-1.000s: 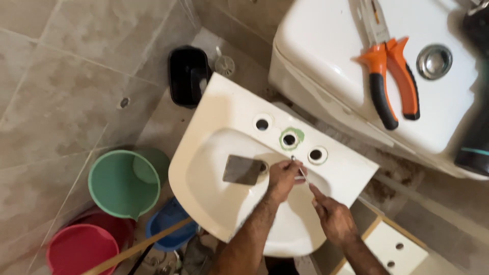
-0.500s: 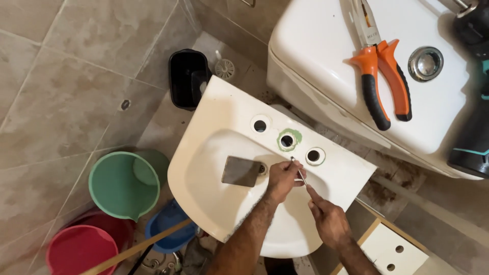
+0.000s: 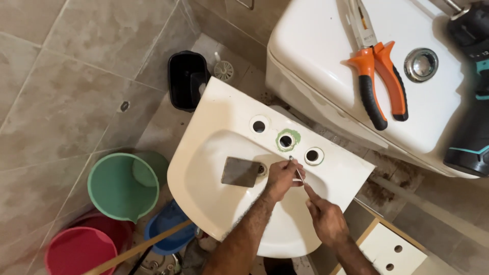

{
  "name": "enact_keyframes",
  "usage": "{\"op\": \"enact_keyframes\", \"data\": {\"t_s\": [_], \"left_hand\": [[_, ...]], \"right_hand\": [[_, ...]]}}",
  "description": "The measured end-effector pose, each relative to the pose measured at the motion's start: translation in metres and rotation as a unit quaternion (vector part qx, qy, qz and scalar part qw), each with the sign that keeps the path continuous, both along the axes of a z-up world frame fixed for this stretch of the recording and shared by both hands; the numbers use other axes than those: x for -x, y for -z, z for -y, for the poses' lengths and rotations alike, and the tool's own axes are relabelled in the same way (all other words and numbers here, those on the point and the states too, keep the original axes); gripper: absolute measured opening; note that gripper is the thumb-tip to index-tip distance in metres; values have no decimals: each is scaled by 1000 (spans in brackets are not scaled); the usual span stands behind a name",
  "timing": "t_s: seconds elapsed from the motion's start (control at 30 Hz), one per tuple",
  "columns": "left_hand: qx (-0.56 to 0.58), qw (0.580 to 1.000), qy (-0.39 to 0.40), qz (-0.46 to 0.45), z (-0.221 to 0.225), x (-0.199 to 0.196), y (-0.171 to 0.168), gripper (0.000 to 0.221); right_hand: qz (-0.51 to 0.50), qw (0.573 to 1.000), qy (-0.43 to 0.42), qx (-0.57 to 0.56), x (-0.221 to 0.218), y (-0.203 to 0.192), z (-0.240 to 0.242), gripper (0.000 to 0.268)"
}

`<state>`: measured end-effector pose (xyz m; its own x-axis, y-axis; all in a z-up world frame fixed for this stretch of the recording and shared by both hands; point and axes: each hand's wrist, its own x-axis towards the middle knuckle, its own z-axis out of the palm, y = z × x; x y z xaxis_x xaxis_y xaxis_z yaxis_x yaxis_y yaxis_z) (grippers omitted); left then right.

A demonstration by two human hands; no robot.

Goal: Scraping residue from faucet holes on a sink basin using a screwdriver

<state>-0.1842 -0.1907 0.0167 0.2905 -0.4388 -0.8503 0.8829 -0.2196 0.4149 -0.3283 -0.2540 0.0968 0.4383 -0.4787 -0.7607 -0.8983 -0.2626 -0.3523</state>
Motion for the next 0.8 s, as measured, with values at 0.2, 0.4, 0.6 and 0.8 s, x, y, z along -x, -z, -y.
{"op": "enact_keyframes", "data": {"t_s": [0.2, 0.4, 0.6, 0.8], "left_hand": [[6, 1000, -1, 25, 2, -4, 0, 33], [9, 1000, -13, 3, 4, -2, -3, 37], [4, 1000, 8, -3, 8, 4, 9, 39], [31, 999, -6, -4, 8, 4, 8, 43]], "right_hand": [[40, 999, -22, 11, 1, 6, 0, 55], [35, 999, 6, 11, 3, 10, -4, 56], [-9, 1000, -2, -1, -7, -7, 3, 59], [40, 996, -75, 25, -8, 0, 15, 60]]}}
